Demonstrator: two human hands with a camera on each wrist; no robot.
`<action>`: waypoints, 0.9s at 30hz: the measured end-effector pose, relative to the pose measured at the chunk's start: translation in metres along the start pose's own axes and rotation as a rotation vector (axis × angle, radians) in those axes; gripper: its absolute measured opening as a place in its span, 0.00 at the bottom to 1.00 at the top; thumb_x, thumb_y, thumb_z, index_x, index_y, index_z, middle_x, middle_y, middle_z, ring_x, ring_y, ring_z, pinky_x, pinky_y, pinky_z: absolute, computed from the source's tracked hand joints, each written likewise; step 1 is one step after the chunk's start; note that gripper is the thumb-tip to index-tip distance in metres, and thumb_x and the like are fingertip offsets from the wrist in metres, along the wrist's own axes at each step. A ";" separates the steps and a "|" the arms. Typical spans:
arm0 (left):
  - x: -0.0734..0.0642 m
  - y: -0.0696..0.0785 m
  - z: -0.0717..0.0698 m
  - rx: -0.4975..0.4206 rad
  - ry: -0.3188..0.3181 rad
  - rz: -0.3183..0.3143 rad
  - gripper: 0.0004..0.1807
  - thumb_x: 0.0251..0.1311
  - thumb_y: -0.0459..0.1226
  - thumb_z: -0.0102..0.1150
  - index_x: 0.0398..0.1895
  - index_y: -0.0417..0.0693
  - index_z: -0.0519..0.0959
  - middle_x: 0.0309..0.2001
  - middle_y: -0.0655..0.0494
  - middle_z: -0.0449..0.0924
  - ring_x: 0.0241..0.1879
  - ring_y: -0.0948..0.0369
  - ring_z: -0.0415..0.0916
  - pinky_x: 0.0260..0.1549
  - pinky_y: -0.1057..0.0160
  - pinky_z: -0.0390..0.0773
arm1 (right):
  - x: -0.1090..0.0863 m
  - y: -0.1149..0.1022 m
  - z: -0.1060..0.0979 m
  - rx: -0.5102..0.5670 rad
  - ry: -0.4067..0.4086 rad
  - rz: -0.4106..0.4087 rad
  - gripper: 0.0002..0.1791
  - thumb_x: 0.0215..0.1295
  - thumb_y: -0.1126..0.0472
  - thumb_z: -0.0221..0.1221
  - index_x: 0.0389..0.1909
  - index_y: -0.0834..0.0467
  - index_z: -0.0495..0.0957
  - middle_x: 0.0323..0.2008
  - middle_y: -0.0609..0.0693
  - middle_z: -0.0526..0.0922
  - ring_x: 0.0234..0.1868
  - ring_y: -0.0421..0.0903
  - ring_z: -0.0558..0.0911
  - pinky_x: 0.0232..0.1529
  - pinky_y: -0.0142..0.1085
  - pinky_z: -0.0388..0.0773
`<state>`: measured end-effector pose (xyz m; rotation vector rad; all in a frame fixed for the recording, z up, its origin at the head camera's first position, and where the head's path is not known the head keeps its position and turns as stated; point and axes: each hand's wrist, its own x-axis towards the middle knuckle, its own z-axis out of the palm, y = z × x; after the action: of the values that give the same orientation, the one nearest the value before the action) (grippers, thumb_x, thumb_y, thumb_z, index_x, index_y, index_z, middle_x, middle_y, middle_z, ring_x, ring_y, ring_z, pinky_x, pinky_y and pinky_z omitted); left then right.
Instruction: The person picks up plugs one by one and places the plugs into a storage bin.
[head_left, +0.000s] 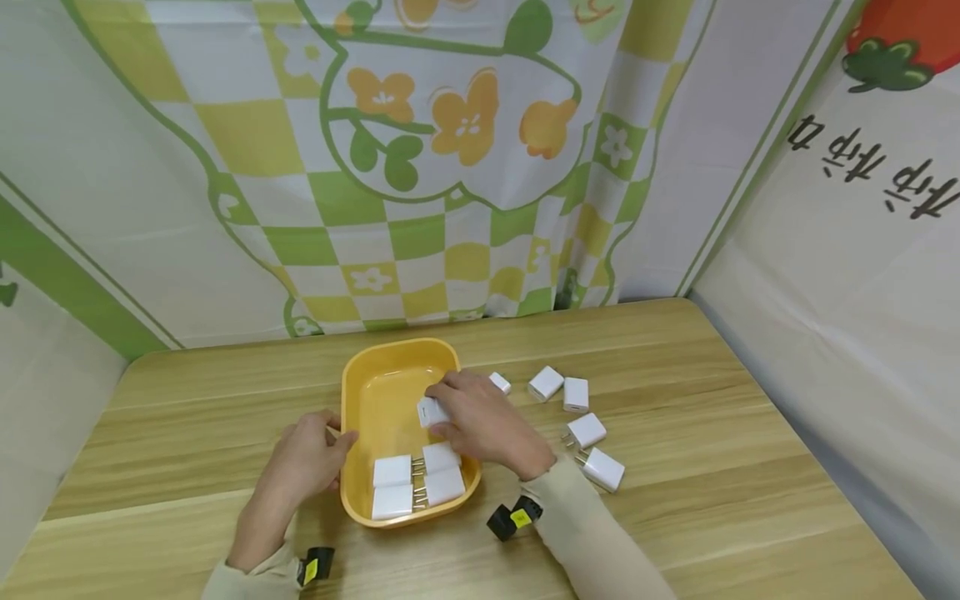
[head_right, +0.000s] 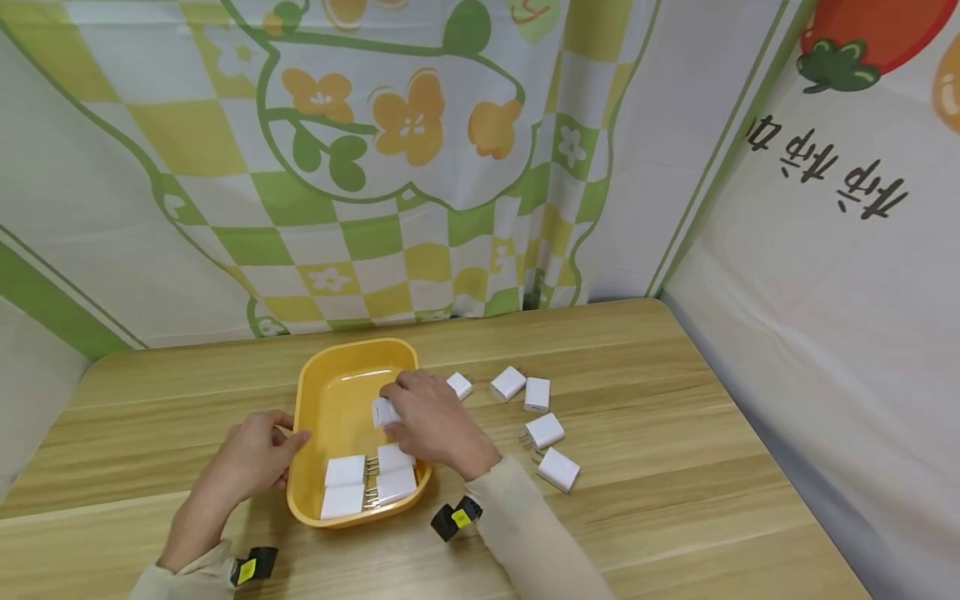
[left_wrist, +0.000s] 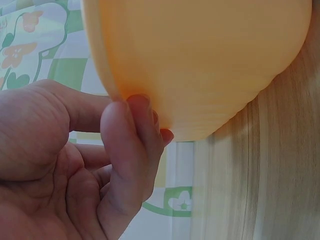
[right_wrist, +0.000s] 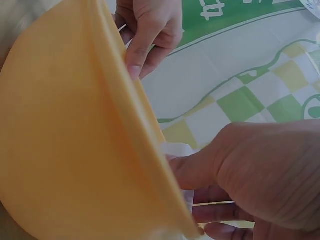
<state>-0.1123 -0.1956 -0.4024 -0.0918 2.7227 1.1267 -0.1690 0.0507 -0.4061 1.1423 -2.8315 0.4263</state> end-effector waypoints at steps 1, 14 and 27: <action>0.000 0.000 0.000 -0.002 0.002 0.001 0.20 0.72 0.35 0.54 0.56 0.23 0.71 0.29 0.47 0.83 0.16 0.59 0.78 0.17 0.60 0.78 | 0.000 -0.001 0.001 -0.007 -0.005 0.003 0.21 0.69 0.51 0.65 0.59 0.55 0.79 0.48 0.48 0.79 0.48 0.45 0.77 0.54 0.40 0.74; -0.001 0.000 0.001 -0.004 0.002 -0.010 0.20 0.72 0.35 0.55 0.56 0.24 0.71 0.28 0.48 0.83 0.16 0.59 0.78 0.17 0.60 0.77 | 0.006 -0.004 0.012 -0.126 -0.037 -0.017 0.21 0.66 0.48 0.68 0.56 0.51 0.82 0.44 0.44 0.83 0.45 0.43 0.80 0.50 0.39 0.70; -0.001 0.000 -0.001 -0.003 0.000 -0.008 0.19 0.72 0.35 0.55 0.55 0.25 0.72 0.29 0.48 0.83 0.17 0.59 0.78 0.18 0.60 0.78 | 0.006 -0.009 0.021 -0.255 -0.106 -0.045 0.14 0.69 0.53 0.65 0.53 0.48 0.82 0.45 0.43 0.83 0.47 0.42 0.80 0.51 0.41 0.61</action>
<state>-0.1118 -0.1964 -0.4020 -0.1026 2.7186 1.1293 -0.1662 0.0342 -0.4226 1.2044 -2.8344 0.0000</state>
